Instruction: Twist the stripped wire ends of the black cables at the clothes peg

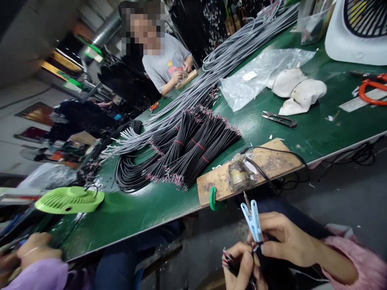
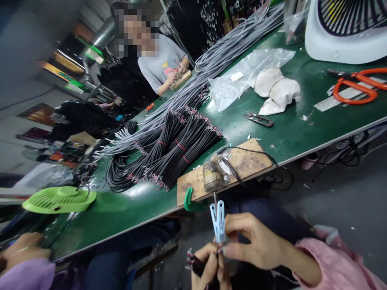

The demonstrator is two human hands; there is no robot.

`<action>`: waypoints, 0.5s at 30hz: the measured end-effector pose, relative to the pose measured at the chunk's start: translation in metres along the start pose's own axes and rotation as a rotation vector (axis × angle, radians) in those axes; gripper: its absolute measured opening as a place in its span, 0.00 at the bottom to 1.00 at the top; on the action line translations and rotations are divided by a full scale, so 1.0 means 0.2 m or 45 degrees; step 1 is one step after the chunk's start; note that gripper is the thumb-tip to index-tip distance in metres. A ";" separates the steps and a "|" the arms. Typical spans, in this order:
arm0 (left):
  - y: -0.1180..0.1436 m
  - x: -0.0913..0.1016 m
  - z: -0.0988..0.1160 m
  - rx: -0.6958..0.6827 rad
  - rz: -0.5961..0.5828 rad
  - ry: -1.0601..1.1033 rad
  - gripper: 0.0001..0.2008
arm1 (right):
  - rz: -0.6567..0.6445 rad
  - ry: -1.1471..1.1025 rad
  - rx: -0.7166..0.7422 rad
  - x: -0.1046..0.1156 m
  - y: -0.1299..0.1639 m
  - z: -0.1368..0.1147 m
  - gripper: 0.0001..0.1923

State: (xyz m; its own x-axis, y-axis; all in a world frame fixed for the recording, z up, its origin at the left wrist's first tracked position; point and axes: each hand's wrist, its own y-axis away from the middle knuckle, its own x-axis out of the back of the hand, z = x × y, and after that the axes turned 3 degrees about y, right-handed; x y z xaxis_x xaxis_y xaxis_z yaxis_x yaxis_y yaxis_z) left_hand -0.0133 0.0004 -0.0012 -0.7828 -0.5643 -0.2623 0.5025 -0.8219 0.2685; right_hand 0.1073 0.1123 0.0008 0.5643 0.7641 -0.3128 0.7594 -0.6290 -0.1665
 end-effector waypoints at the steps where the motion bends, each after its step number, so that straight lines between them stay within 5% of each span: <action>1: 0.00 0.00 0.00 0.018 -0.010 -0.006 0.22 | 0.034 0.092 0.013 -0.01 0.01 0.00 0.16; 15: 0.01 0.03 -0.06 0.232 0.011 0.240 0.22 | 0.300 0.585 0.203 -0.06 0.05 -0.02 0.07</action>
State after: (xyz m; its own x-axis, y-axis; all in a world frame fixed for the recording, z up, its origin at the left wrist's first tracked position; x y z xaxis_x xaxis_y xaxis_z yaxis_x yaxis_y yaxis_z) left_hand -0.0115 -0.0060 -0.0137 -0.6880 -0.5899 -0.4226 0.4210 -0.7988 0.4297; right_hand 0.1093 0.0964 0.0068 0.8242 0.5612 0.0765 0.5566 -0.7776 -0.2926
